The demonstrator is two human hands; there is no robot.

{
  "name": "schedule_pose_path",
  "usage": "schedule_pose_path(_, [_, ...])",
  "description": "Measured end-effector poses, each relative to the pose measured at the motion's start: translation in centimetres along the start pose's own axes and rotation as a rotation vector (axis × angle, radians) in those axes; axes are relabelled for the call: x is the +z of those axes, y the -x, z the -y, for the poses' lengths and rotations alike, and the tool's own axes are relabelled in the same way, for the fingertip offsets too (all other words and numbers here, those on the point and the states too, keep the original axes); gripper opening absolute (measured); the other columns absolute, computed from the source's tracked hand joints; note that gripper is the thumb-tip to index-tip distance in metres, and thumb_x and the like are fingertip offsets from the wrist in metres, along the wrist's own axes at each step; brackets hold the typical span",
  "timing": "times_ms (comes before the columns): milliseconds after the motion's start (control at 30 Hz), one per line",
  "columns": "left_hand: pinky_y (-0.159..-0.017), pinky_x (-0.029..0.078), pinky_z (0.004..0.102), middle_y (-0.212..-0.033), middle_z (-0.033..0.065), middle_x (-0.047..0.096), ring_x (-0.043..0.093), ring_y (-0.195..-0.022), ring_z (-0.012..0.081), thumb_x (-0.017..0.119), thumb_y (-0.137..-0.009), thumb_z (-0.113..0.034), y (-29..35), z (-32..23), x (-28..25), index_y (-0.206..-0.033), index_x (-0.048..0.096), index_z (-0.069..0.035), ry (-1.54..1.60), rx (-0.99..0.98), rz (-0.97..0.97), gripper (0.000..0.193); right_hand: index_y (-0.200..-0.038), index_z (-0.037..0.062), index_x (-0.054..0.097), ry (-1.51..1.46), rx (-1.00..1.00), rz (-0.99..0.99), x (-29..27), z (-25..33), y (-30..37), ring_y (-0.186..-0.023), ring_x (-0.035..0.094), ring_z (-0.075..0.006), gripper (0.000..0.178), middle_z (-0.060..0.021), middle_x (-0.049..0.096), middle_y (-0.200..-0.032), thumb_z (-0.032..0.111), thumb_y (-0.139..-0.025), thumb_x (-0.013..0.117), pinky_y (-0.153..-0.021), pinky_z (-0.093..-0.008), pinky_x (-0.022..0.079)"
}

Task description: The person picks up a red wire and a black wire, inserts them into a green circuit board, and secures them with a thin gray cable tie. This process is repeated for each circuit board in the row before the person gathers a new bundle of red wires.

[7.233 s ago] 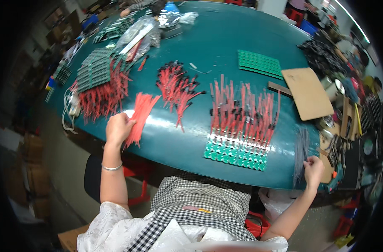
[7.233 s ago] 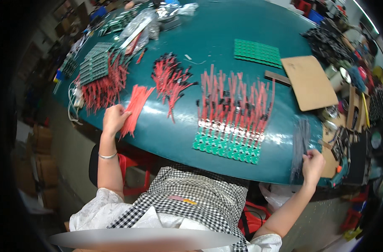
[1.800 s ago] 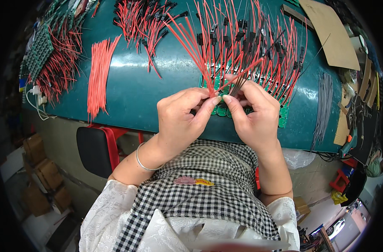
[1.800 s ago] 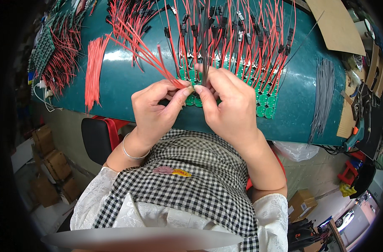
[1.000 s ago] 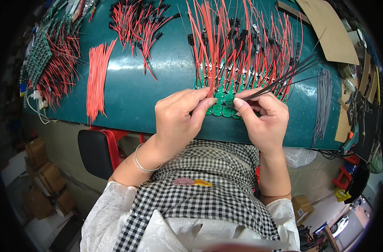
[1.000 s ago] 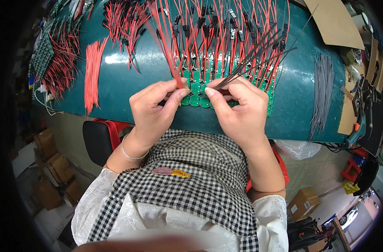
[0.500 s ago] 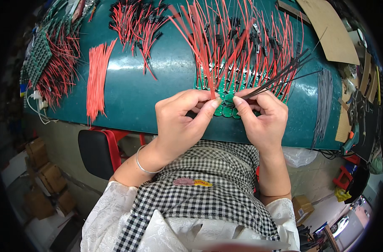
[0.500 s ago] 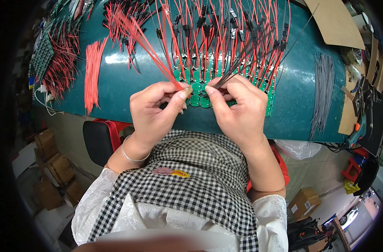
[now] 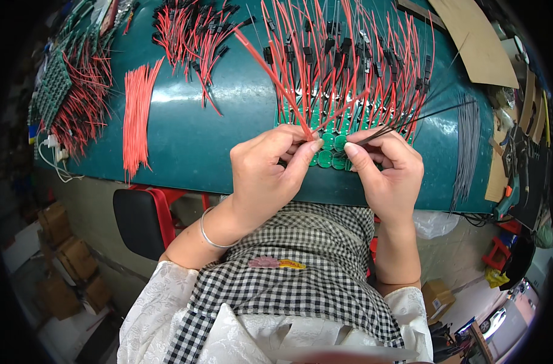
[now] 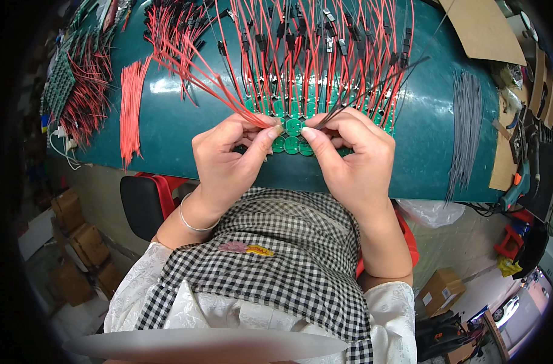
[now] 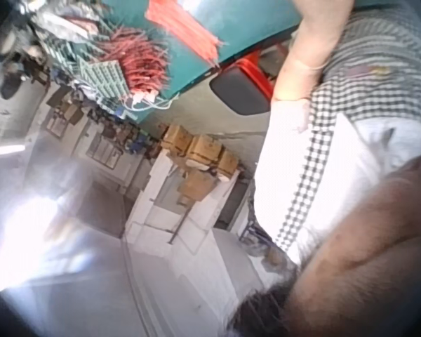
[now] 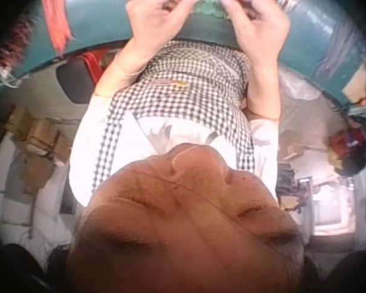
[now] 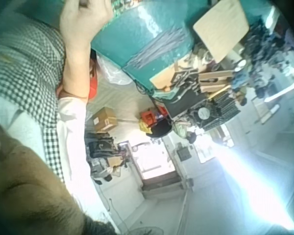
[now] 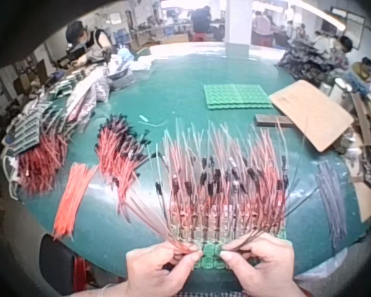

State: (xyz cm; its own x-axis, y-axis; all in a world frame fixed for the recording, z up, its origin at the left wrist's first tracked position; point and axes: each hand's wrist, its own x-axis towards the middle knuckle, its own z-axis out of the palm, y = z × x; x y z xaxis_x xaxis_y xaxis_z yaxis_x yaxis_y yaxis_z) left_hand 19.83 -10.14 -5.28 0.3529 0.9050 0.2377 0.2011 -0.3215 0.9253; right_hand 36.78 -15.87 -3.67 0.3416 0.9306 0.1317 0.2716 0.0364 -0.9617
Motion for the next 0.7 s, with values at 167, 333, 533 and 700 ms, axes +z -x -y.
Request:
schedule_pose_path(167, [-0.055, 0.058, 0.0246, -0.084, 0.0130, 0.073, 0.072, -0.067, 0.0162, 0.073, -0.081, 0.006, -0.21, -0.42, -0.02, -0.086, 0.067, 0.007, -0.018, -0.011, 0.010, 0.008, -0.084, -0.0061, 0.070, -0.096, 0.067, -0.020, -0.48, -0.08, 0.26, -0.072, 0.068, -0.0129, 0.006, -0.0108, 0.071, -0.087, -0.005, -0.080, 0.074, -0.060, -0.0234, 0.056])
schedule_pose_path(333, [-0.054, 0.057, 0.0242, -0.083, 0.0130, 0.073, 0.072, -0.066, 0.0157, 0.074, -0.080, 0.006, -0.19, -0.19, -0.11, -0.084, 0.067, 0.007, -0.068, 0.034, 0.008, 0.007, -0.087, -0.0053, 0.073, -0.117, 0.049, -0.016, -0.59, -0.39, 0.35, -0.074, 0.067, -0.0127, 0.008, -0.0101, 0.071, -0.087, -0.005, -0.080, 0.074, -0.062, -0.0232, 0.055])
schedule_pose_path(533, [-0.054, 0.057, 0.0239, -0.083, 0.0133, 0.073, 0.072, -0.066, 0.0160, 0.074, -0.080, 0.006, -0.07, -0.16, -0.04, -0.083, 0.067, 0.007, -0.036, 0.002, -0.014, 0.007, -0.090, -0.0031, 0.075, -0.098, 0.057, -0.024, -0.91, -0.64, 0.34, -0.075, 0.067, -0.0126, 0.011, -0.0095, 0.071, -0.088, -0.004, -0.079, 0.076, -0.064, -0.0235, 0.055])
schedule_pose_path(700, [-0.055, 0.057, 0.0239, -0.084, 0.0133, 0.073, 0.072, -0.066, 0.0158, 0.075, -0.080, 0.005, -0.23, -0.12, -0.01, -0.084, 0.067, 0.007, -0.097, 0.079, 0.003, 0.008, -0.090, -0.0034, 0.075, -0.125, 0.030, -0.007, -1.02, -0.88, 0.28, -0.075, 0.067, -0.0120, 0.010, -0.0085, 0.070, -0.087, -0.004, -0.080, 0.076, -0.063, -0.0236, 0.055])
